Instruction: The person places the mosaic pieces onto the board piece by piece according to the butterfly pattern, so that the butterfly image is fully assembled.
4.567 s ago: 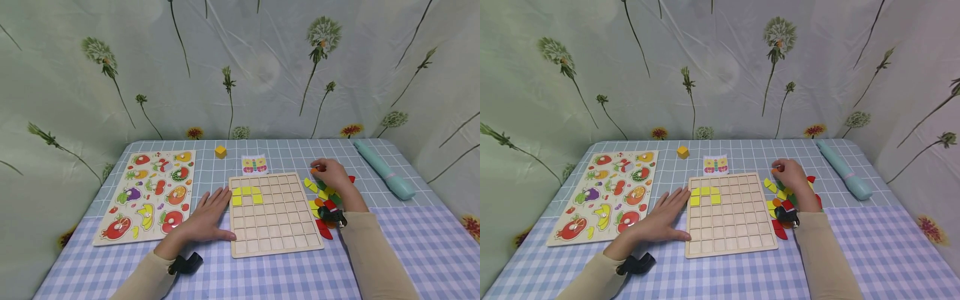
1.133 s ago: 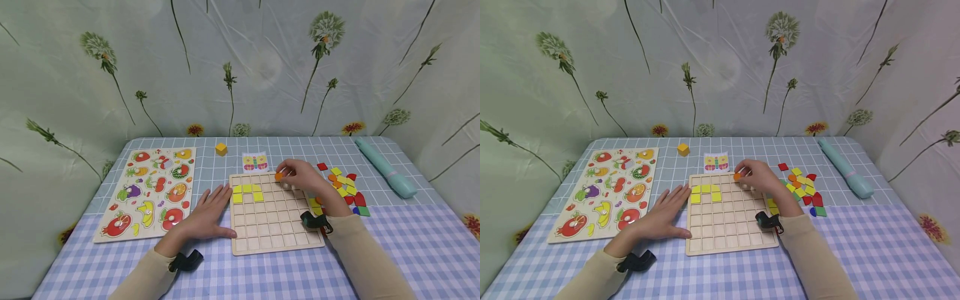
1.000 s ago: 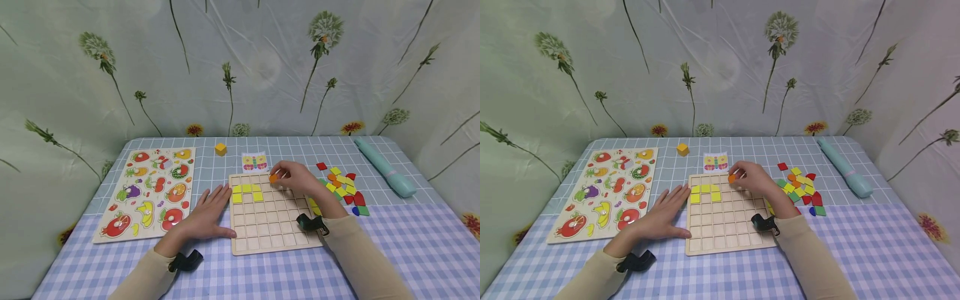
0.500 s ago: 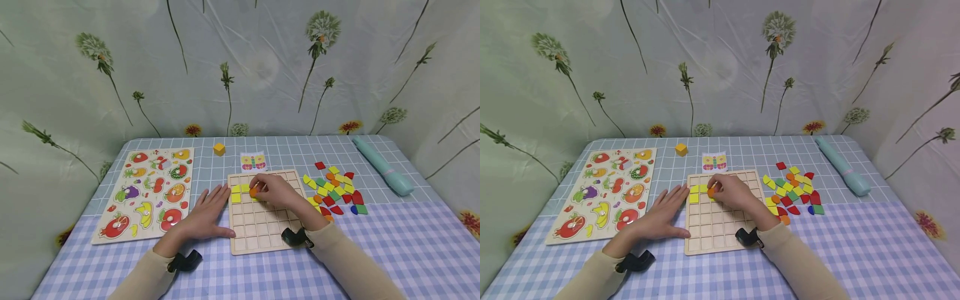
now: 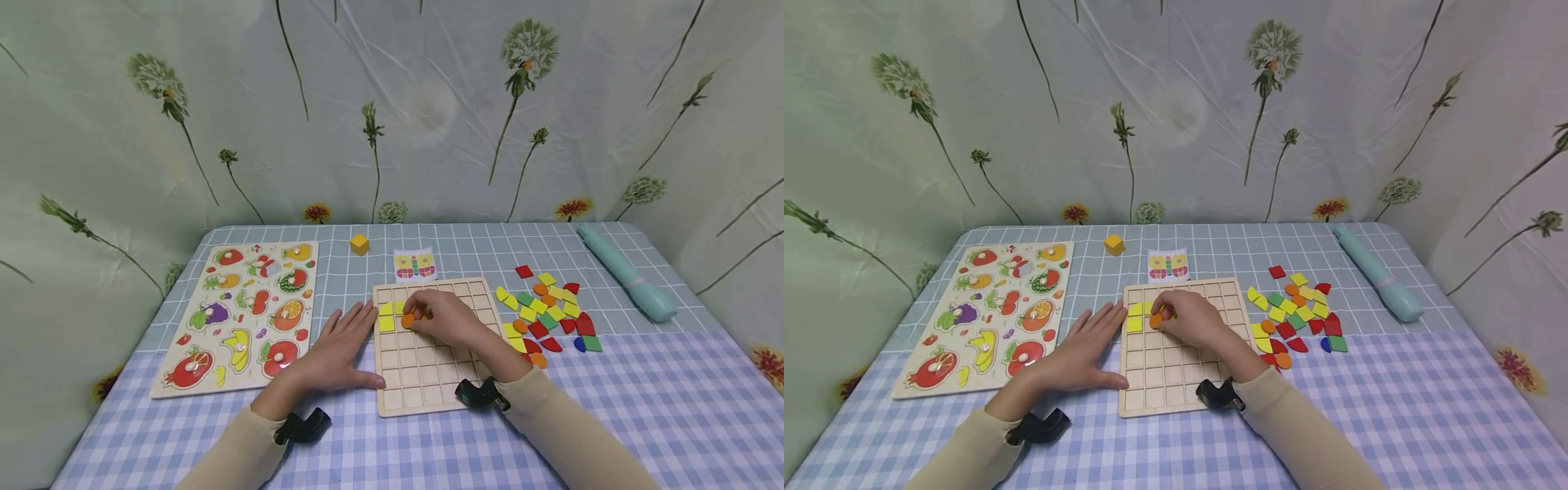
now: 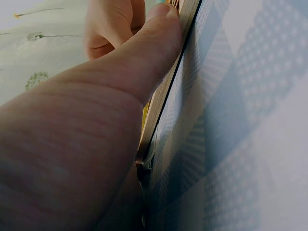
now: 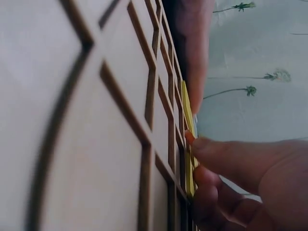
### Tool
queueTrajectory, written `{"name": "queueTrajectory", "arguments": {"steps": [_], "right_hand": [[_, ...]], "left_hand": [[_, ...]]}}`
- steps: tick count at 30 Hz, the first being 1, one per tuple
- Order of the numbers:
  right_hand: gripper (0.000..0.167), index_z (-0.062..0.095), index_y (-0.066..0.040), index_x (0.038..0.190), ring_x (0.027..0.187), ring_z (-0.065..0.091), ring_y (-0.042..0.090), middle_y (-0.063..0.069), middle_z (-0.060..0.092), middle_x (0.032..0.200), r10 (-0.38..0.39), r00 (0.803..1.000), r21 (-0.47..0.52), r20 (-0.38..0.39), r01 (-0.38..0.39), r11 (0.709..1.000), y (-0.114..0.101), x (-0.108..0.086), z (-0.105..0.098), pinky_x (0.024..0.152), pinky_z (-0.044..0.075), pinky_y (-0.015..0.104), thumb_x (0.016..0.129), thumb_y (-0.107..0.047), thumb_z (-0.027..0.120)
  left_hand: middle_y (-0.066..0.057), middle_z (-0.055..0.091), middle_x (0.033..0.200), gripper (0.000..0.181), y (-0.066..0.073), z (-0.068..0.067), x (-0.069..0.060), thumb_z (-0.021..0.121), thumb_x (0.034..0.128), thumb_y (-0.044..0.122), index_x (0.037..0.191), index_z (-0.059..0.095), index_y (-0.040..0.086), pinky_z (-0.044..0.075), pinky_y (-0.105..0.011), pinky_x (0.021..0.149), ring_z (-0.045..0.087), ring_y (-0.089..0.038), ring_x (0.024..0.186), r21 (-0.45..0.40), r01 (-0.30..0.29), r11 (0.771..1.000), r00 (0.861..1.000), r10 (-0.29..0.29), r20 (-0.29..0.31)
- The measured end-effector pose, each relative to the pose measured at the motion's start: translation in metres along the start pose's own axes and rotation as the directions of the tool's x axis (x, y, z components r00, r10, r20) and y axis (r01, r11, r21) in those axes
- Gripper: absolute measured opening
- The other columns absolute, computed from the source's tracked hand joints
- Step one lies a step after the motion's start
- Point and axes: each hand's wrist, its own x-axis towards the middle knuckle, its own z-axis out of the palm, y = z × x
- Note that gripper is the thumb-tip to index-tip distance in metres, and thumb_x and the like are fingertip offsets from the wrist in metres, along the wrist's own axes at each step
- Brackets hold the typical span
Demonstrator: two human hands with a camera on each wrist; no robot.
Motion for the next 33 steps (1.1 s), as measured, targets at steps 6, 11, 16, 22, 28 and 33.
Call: {"name": "queueTrajectory", "arguments": {"steps": [6,11,16,22,28,33], "right_hand": [[0.016,0.073,-0.017,0.101,0.077,0.053,0.010,-0.006,0.061,0.083,-0.025,0.999,-0.058,-0.019,0.024,0.998,-0.001,0.000,0.004,0.072,0.045,0.027,0.086,-0.013,0.077],[0.015,0.074,-0.017,0.103,0.077,0.055,0.009,-0.007,0.067,0.087,-0.033,0.999,-0.033,-0.008,0.032,0.999,-0.002,0.000,0.004,0.073,0.047,0.026,0.089,-0.013,0.075],[0.016,0.073,-0.017,0.106,0.076,0.056,0.010,-0.006,0.069,0.091,-0.037,0.999,0.005,0.015,0.036,0.999,-0.002,-0.001,-0.003,0.072,0.048,0.026,0.091,-0.012,0.071],[0.018,0.072,-0.012,0.111,0.074,0.055,0.013,0.000,0.068,0.094,-0.026,0.999,0.026,0.027,0.025,0.999,0.006,-0.001,-0.021,0.067,0.049,0.025,0.094,-0.013,0.069],[0.019,0.071,-0.011,0.114,0.079,0.058,0.016,0.003,0.067,0.098,0.011,0.999,0.020,0.035,-0.012,1.000,0.013,-0.002,-0.041,0.069,0.050,0.026,0.095,-0.013,0.067],[0.023,0.069,-0.009,0.118,0.085,0.059,0.019,0.006,0.068,0.101,0.025,0.999,-0.001,0.048,-0.025,1.000,0.019,-0.005,-0.055,0.074,0.049,0.028,0.095,-0.012,0.066]], "left_hand": [[-0.005,0.006,0.171,0.124,0.000,0.000,0.000,0.074,0.0733,0.070,0.162,0.011,0.010,-0.004,-0.057,0.126,0.001,-0.028,0.159,0.003,0.002,1.000,1.000,-0.002,-0.004],[-0.004,0.005,0.171,0.124,0.000,-0.001,0.000,0.074,0.0733,0.070,0.162,0.010,0.011,-0.004,-0.056,0.126,0.000,-0.027,0.159,0.003,0.005,1.000,1.000,-0.005,0.000],[-0.003,0.005,0.171,0.124,-0.001,0.000,0.001,0.074,0.0730,0.070,0.162,0.010,0.012,-0.005,-0.056,0.126,0.000,-0.026,0.159,0.002,0.008,1.000,1.000,-0.008,0.002],[-0.003,0.005,0.171,0.124,-0.001,0.001,0.002,0.074,0.0725,0.071,0.162,0.010,0.013,-0.006,-0.056,0.127,-0.001,-0.026,0.159,0.010,0.020,1.000,1.000,-0.020,0.007],[-0.004,0.006,0.171,0.124,-0.001,0.002,0.002,0.074,0.0724,0.070,0.162,0.012,0.011,-0.005,-0.057,0.126,0.001,-0.027,0.159,0.007,0.015,1.000,1.000,-0.015,-0.002],[-0.004,0.007,0.171,0.124,-0.001,0.002,0.001,0.074,0.0727,0.070,0.162,0.012,0.011,-0.003,-0.057,0.126,0.002,-0.028,0.159,0.017,0.009,1.000,1.000,-0.008,-0.009]]}}
